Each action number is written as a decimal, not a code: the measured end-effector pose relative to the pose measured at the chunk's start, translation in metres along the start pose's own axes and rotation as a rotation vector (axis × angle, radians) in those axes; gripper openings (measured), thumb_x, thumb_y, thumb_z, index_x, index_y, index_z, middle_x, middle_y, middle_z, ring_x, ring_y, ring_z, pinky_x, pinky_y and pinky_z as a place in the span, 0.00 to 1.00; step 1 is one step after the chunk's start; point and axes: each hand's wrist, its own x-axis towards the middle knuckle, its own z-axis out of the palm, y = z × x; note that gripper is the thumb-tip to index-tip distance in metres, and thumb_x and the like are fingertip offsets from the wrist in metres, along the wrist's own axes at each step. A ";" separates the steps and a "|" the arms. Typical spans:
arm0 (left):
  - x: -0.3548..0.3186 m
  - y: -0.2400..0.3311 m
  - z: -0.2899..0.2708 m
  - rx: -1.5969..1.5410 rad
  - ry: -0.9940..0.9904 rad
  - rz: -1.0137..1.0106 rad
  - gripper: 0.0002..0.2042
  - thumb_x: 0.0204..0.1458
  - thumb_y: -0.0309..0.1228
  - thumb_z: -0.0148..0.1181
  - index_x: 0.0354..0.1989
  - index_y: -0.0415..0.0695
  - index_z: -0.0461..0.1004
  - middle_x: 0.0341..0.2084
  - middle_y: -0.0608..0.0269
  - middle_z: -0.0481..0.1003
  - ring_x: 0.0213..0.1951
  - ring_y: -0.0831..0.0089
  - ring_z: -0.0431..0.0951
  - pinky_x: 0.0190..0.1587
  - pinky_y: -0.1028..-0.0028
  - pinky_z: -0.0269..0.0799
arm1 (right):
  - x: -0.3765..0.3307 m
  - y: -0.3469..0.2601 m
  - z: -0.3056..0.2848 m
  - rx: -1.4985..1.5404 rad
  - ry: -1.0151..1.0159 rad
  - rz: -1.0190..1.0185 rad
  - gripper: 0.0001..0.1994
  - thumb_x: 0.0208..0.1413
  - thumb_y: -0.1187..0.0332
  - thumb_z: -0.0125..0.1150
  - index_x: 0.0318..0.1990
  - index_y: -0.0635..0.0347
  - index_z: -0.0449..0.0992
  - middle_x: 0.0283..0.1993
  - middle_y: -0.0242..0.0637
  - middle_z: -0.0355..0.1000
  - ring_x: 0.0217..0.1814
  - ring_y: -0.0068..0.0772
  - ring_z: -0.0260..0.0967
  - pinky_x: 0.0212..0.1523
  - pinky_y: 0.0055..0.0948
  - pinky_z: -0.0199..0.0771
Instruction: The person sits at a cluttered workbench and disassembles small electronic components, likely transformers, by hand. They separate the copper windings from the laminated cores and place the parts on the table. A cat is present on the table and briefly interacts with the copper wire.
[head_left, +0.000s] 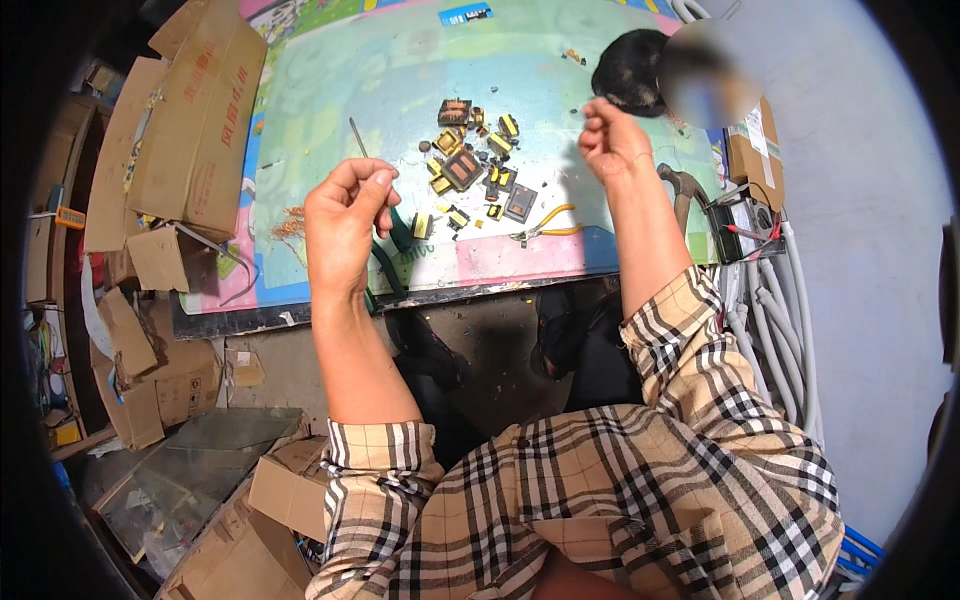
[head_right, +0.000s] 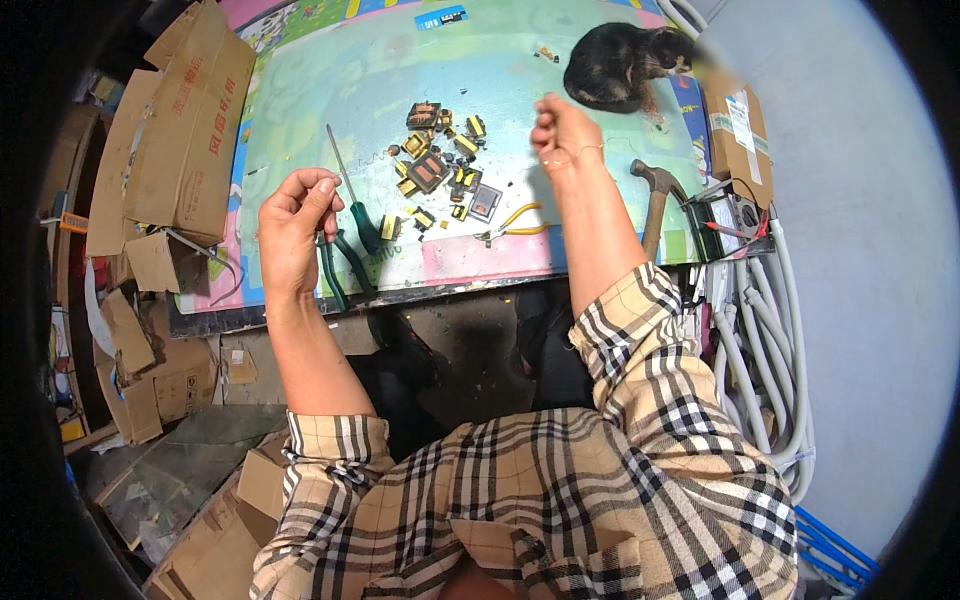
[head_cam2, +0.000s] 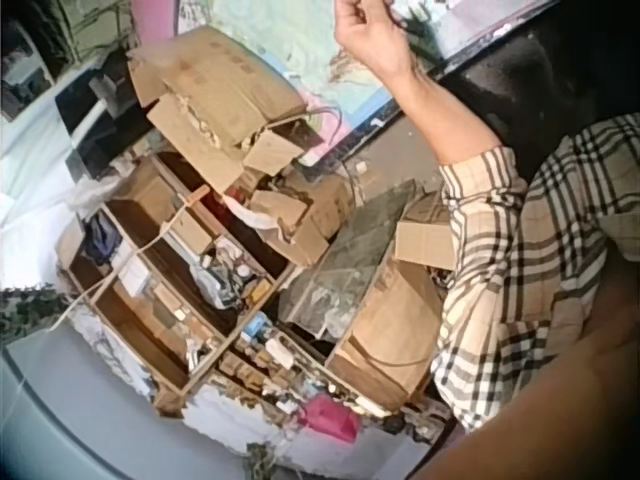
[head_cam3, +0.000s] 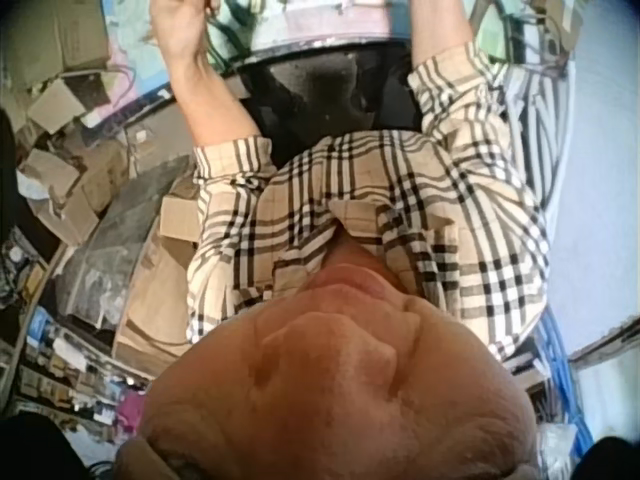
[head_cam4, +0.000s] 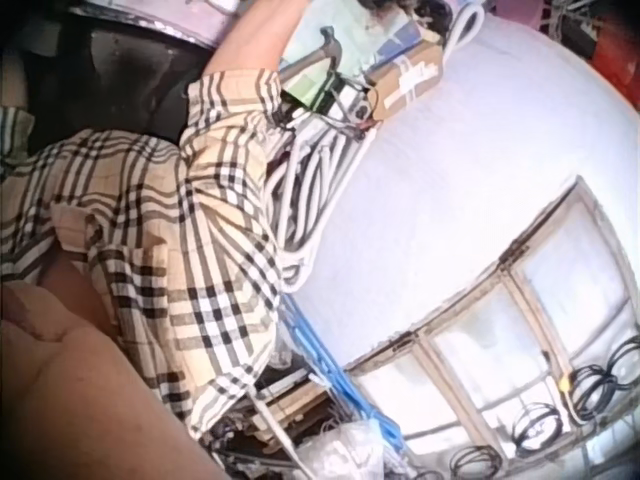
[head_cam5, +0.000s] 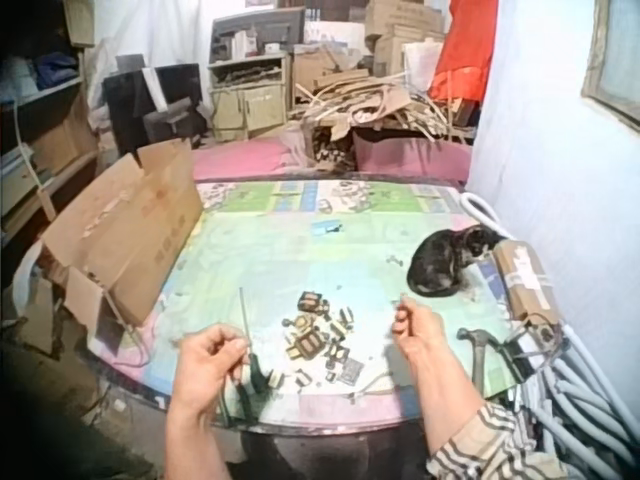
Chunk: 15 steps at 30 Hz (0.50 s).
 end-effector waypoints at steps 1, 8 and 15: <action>0.001 0.001 0.005 -0.006 -0.004 -0.001 0.06 0.55 0.29 0.58 0.35 0.38 0.75 0.22 0.66 0.73 0.19 0.84 0.66 0.20 0.83 0.59 | 0.005 -0.008 -0.007 0.080 0.063 -0.041 0.07 0.58 0.71 0.56 0.30 0.64 0.70 0.24 0.32 0.66 0.21 0.19 0.60 0.15 0.18 0.57; 0.007 -0.003 -0.008 -0.078 0.021 -0.010 0.04 0.55 0.25 0.56 0.34 0.37 0.75 0.21 0.66 0.73 0.18 0.84 0.66 0.20 0.83 0.59 | -0.019 0.011 0.018 -0.128 -0.227 0.029 0.11 0.57 0.76 0.53 0.46 0.72 0.72 0.34 0.37 0.71 0.30 0.20 0.67 0.25 0.18 0.66; 0.006 -0.015 -0.034 -0.152 0.181 -0.034 0.06 0.55 0.27 0.58 0.35 0.37 0.74 0.22 0.64 0.72 0.18 0.82 0.66 0.19 0.81 0.61 | -0.039 0.035 0.026 0.121 -0.171 0.075 0.12 0.59 0.74 0.50 0.48 0.72 0.71 0.44 0.43 0.72 0.45 0.33 0.71 0.47 0.32 0.74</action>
